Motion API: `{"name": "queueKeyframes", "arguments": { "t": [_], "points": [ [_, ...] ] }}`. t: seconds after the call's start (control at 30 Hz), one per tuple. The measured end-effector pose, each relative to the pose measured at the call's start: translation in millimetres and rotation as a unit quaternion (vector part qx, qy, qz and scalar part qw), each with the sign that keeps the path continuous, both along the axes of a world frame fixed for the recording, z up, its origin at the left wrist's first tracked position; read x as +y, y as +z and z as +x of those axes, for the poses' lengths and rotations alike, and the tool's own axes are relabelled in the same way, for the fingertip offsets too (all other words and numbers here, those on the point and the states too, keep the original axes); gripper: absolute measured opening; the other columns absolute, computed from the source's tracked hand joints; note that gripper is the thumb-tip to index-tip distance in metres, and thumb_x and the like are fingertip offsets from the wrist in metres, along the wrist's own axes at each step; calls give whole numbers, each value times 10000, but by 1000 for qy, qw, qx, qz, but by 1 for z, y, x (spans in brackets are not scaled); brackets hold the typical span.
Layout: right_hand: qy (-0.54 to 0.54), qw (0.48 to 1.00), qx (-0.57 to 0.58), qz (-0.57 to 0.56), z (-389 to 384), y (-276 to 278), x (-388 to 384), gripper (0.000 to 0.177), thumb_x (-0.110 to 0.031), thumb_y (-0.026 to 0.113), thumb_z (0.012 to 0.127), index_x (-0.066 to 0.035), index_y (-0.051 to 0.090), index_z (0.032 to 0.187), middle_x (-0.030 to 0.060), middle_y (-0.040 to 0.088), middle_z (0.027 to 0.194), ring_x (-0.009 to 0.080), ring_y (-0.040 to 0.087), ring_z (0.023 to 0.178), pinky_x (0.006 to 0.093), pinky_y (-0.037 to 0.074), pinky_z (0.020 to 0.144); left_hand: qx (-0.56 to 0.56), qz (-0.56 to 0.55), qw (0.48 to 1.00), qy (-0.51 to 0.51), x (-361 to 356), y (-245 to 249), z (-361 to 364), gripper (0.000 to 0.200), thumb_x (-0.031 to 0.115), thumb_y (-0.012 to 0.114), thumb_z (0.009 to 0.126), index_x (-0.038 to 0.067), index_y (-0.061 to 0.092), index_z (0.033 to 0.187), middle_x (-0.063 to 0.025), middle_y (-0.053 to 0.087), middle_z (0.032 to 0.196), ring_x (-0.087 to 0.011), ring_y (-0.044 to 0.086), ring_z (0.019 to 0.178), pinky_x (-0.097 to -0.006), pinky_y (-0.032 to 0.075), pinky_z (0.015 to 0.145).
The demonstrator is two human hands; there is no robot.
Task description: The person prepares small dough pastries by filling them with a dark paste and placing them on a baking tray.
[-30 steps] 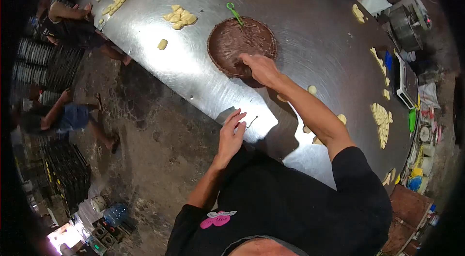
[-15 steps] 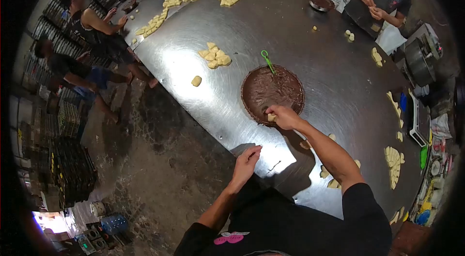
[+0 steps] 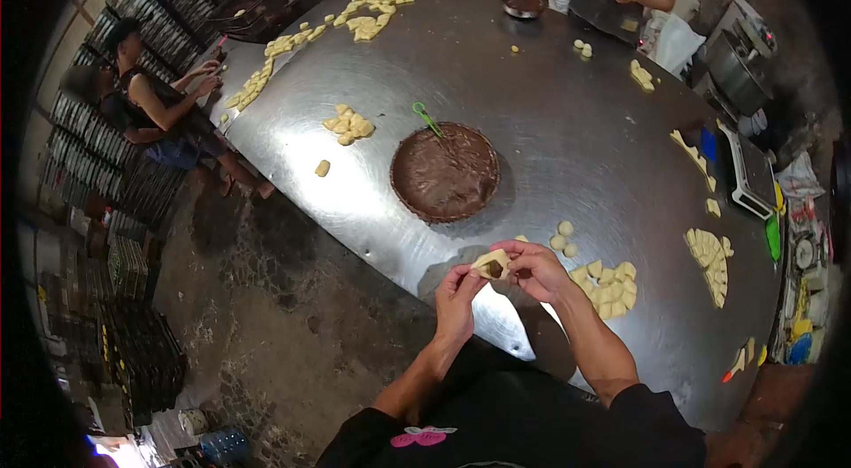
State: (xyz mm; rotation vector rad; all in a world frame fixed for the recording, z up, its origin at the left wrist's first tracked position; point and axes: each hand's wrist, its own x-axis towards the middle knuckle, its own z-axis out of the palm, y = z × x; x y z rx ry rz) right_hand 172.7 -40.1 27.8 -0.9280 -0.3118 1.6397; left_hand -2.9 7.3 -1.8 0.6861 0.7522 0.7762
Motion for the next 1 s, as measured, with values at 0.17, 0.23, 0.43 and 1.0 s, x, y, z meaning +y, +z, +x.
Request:
{"name": "queueKeyframes", "arguments": {
  "t": [0.17, 0.23, 0.43, 1.0],
  "points": [
    [-106, 892, -434, 65, -38, 10, -44, 489, 45, 533, 847, 28, 470, 1332, 176, 586, 1229, 275, 579, 1130, 356, 515, 873, 73, 29, 997, -9, -26, 15, 10, 225, 75, 570, 937, -28, 592, 1136, -122, 648, 990, -166, 641, 834, -306, 539, 772],
    [-110, 743, -652, 103, -47, 16, -53, 485, 11, 565, 860, 2, 474, 1337, 218, 599, 1193, 293, 631, 1038, 328, 542, 815, 108, 85, 990, -6, -36, 20, 5, 214, 63, 579, 930, -32, 605, 1120, -113, 643, 1008, -154, 633, 835, -289, 530, 771],
    [-25, 718, -677, 160, -51, 38, -45, 229, -86, 645, 842, -29, 647, 1064, 151, 635, 1051, 280, 649, 832, 352, 526, 701, 46, 125, 990, -33, -10, 21, -26, 152, 47, 596, 898, -4, 605, 1041, -74, 616, 1002, -154, 583, 938, -281, 474, 832],
    [-57, 718, -676, 156, -68, 20, 26, 192, -53, 685, 792, -51, 650, 981, 85, 656, 847, 269, 634, 808, 358, 504, 688, -95, -101, 977, -160, 67, -6, -41, 268, 115, 549, 957, -45, 588, 1168, -104, 639, 1085, -165, 636, 952, -305, 552, 825]
  ]
}}
